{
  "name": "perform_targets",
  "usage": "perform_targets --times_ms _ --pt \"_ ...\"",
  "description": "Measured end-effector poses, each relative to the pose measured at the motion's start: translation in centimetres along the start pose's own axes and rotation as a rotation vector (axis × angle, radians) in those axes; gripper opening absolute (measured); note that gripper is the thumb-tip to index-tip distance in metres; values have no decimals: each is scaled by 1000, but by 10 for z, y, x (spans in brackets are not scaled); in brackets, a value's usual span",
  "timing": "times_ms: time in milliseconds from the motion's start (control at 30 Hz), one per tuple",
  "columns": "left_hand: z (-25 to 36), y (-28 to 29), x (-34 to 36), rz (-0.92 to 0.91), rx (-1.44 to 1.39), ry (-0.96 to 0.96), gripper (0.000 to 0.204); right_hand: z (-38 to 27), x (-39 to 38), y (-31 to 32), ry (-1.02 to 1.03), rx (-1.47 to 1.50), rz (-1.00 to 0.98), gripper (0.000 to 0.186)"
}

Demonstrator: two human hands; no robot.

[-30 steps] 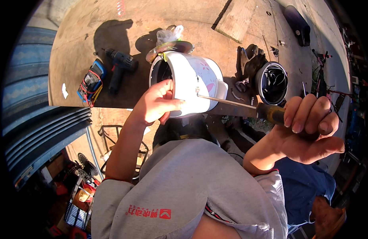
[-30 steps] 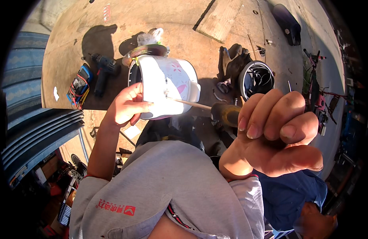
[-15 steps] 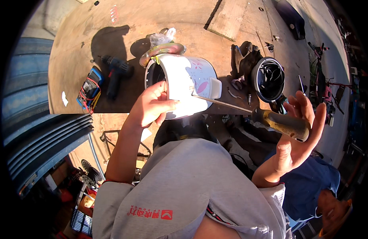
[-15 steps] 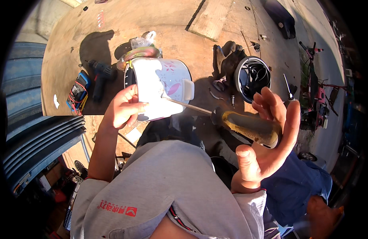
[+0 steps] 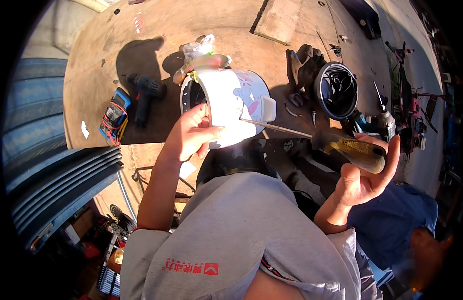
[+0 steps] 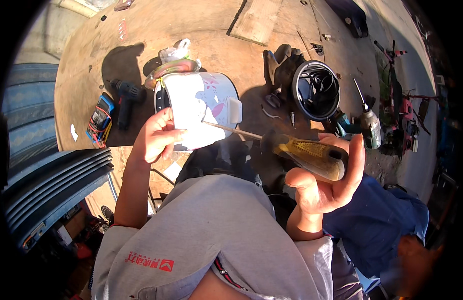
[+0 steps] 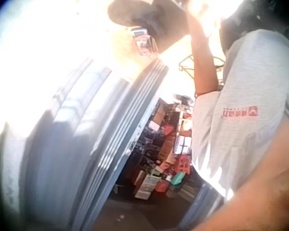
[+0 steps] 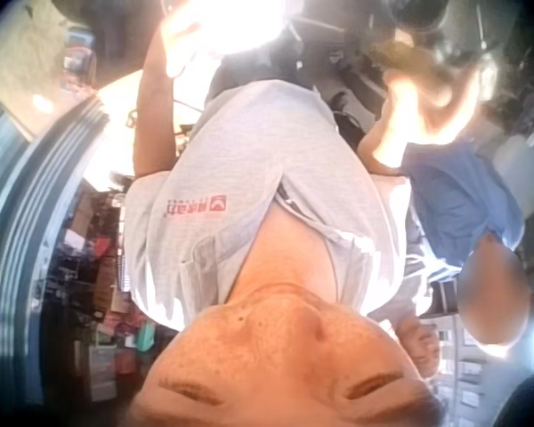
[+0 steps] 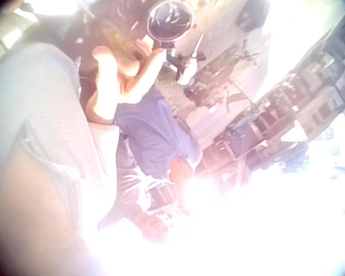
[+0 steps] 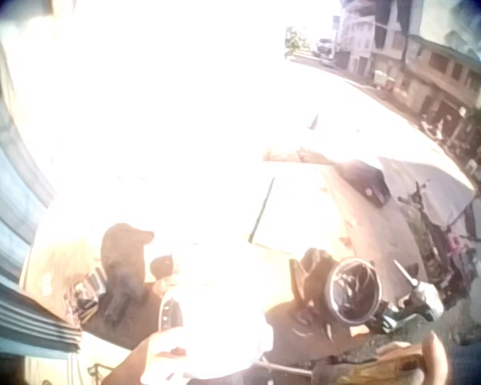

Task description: The person uses a screwdriver to remove screws from a white circular electrical housing, exposing internal wiring and a metal plate. They then move to a workbench and plug in a power cord.

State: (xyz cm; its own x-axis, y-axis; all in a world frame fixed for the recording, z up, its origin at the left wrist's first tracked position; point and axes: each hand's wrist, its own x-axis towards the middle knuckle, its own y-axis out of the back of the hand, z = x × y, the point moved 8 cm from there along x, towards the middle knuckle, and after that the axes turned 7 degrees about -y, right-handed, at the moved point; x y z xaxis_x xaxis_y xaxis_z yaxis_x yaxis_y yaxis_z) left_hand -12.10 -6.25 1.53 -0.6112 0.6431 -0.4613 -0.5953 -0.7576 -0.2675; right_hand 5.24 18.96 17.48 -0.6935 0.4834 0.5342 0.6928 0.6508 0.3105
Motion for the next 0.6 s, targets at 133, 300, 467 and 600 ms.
perform_targets --times_ms 133,300,467,600 --pt "-2 -3 0 6 -4 1 30 4 0 -5 -295 304 138 86" --pt "-1 -5 1 6 24 -1 32 8 -12 3 -98 215 164 92" --pt "-5 0 -1 31 39 28 36 1 -18 5 -85 6 122 95" --pt "-5 1 1 51 0 25 32 0 0 -9 -183 240 136 98"
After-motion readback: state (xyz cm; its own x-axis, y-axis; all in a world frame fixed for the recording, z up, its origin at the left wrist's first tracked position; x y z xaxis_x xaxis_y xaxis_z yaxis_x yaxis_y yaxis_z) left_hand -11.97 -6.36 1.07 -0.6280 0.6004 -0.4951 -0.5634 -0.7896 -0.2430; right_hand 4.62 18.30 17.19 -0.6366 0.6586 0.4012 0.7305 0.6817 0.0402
